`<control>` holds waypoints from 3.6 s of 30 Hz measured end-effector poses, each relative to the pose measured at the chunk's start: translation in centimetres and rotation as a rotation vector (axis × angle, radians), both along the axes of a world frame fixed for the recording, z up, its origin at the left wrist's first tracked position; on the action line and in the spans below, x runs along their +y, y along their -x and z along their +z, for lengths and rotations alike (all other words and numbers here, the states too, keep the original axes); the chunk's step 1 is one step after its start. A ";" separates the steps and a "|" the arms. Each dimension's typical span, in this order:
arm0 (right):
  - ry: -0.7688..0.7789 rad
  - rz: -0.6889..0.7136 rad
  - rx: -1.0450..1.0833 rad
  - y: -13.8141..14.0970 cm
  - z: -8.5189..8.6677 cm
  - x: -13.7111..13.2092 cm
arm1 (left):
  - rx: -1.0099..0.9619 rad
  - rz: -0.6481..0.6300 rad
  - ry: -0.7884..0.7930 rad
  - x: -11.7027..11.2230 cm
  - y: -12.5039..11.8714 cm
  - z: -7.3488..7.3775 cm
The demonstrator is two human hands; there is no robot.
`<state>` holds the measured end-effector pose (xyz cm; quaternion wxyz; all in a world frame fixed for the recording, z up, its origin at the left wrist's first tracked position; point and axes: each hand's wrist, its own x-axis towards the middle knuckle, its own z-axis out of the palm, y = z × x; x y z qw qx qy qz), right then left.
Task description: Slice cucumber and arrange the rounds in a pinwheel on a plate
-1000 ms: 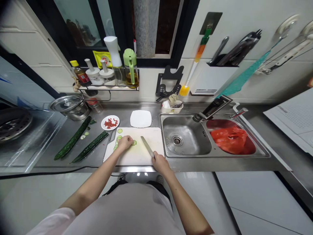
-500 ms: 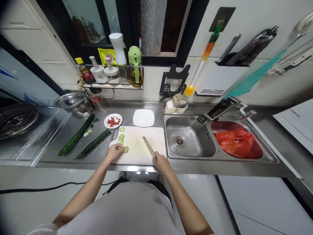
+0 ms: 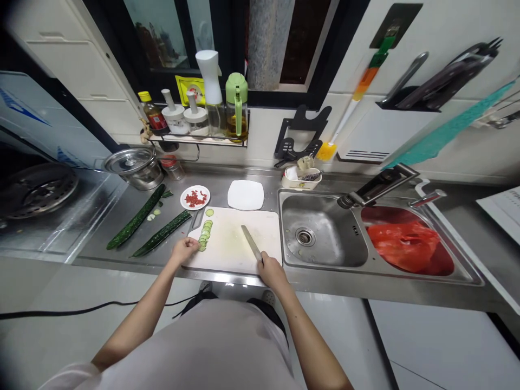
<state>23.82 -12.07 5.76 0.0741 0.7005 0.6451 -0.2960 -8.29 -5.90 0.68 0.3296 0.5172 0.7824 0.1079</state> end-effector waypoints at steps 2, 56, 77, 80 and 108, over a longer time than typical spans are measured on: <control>0.004 -0.002 -0.003 0.0 -0.1 0.0 | -0.026 0.017 -0.004 -0.1 0.2 0.1; -0.010 -0.017 -0.005 -1.0 -0.5 0.2 | 0.346 -0.113 -0.151 11.9 -4.9 0.4; 0.024 0.027 -0.053 0.2 0.9 0.2 | -0.064 -0.237 -0.037 8.7 -9.4 1.6; 0.024 0.056 -0.053 0.8 1.3 0.1 | -0.037 -0.295 -0.031 8.1 -10.2 1.5; 0.054 0.145 -0.077 2.1 1.9 0.1 | 0.108 -0.371 -0.055 8.0 -10.3 0.7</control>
